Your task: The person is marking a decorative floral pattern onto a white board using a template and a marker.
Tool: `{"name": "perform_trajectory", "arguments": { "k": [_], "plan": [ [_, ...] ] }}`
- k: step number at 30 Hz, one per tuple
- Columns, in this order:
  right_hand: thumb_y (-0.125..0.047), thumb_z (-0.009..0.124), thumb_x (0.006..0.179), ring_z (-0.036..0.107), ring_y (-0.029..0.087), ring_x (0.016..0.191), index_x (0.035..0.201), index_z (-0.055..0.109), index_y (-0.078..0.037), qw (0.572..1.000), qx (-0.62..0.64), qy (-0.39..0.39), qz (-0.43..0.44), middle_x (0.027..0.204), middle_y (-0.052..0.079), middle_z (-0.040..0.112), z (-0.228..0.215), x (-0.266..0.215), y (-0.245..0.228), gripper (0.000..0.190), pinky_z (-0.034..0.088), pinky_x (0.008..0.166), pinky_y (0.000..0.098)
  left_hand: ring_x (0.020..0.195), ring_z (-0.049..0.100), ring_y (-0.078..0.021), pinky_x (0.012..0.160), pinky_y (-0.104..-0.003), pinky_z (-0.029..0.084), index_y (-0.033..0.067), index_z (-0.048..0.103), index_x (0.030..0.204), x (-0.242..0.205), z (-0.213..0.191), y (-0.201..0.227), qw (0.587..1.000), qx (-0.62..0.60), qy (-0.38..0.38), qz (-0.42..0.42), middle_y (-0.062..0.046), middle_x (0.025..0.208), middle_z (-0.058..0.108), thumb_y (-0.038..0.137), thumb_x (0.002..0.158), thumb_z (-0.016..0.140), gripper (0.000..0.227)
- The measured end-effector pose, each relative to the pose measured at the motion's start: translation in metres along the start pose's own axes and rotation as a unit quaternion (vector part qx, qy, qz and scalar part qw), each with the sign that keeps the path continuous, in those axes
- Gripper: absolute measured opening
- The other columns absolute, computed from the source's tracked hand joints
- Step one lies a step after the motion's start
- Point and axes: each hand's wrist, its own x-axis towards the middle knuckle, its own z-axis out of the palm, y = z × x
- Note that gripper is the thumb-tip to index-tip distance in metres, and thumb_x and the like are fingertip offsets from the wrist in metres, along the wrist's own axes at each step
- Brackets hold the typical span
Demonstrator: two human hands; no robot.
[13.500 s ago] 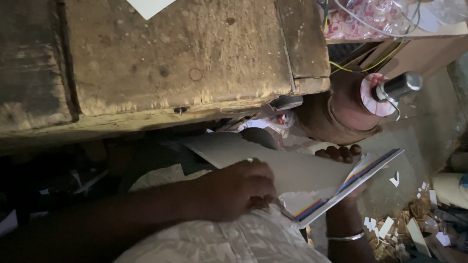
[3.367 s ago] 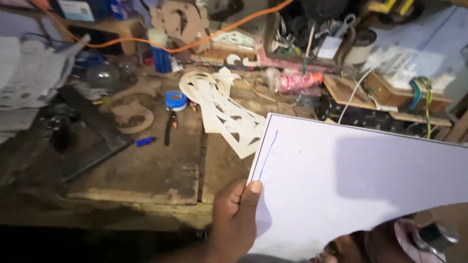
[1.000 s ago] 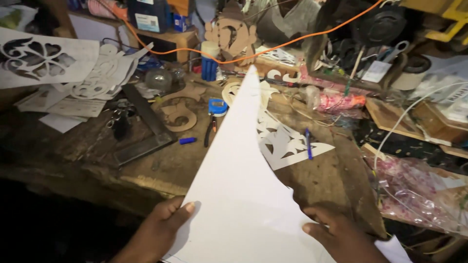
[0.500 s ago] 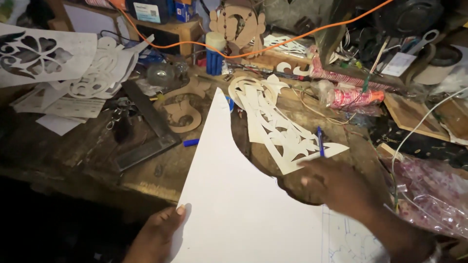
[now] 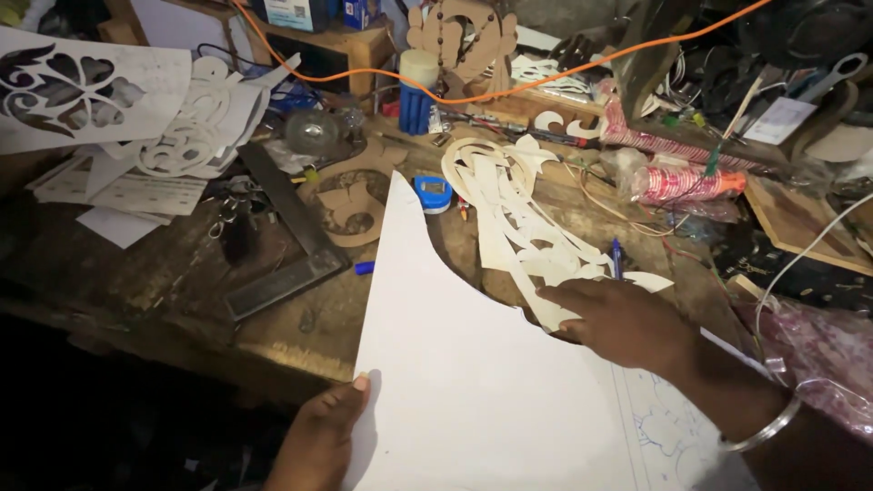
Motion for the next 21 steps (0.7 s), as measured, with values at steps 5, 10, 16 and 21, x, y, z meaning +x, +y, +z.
{"name": "perform_trajectory", "arguments": {
  "k": [5, 10, 16, 21],
  "plan": [
    [-0.03, 0.073, 0.086, 0.065, 0.03, 0.115, 0.147, 0.054, -0.024, 0.992, 0.038, 0.045, -0.108, 0.14, 0.007, 0.065, 0.015, 0.01, 0.03, 0.064, 0.053, 0.095, 0.0416, 0.101, 0.072, -0.0252, 0.097, -0.038, 0.052, -0.0083, 0.078, 0.11, 0.004, 0.001, -0.003, 0.999, 0.0, 0.001, -0.033, -0.021, 0.102, 0.083, 0.044, 0.095, 0.059, 0.057],
    [-0.019, 0.071, 0.082, 0.068, 0.028, 0.103, 0.147, 0.056, -0.028, 0.988, -0.029, 0.05, -0.14, 0.129, 0.003, 0.071, 0.015, 0.014, 0.036, 0.068, 0.054, 0.091, 0.0407, 0.105, 0.071, -0.0225, 0.099, -0.037, 0.05, -0.005, 0.075, 0.119, -0.001, -0.001, 0.002, 0.997, 0.02, 0.018, -0.069, -0.019, 0.11, 0.081, 0.05, 0.094, 0.061, 0.062],
    [-0.016, 0.063, 0.085, 0.07, 0.024, 0.088, 0.141, 0.059, -0.024, 0.966, -0.124, 0.094, -0.208, 0.117, 0.002, 0.073, 0.014, 0.011, 0.033, 0.057, 0.056, 0.081, 0.0382, 0.121, 0.066, -0.0281, 0.105, -0.044, 0.049, -0.0019, 0.055, 0.138, 0.006, -0.021, -0.019, 0.984, 0.062, -0.123, -0.111, -0.021, 0.127, 0.071, 0.056, 0.086, 0.066, 0.079],
    [-0.013, 0.059, 0.084, 0.07, 0.023, 0.081, 0.139, 0.061, -0.021, 0.939, -0.175, 0.156, -0.253, 0.108, 0.004, 0.073, 0.013, 0.014, 0.03, 0.055, 0.057, 0.073, 0.0382, 0.143, 0.054, -0.0306, 0.119, -0.048, 0.039, 0.0034, 0.033, 0.154, -0.01, -0.005, -0.01, 0.974, 0.023, -0.164, -0.151, -0.019, 0.147, 0.053, 0.056, 0.081, 0.074, 0.099]
  ]
}}
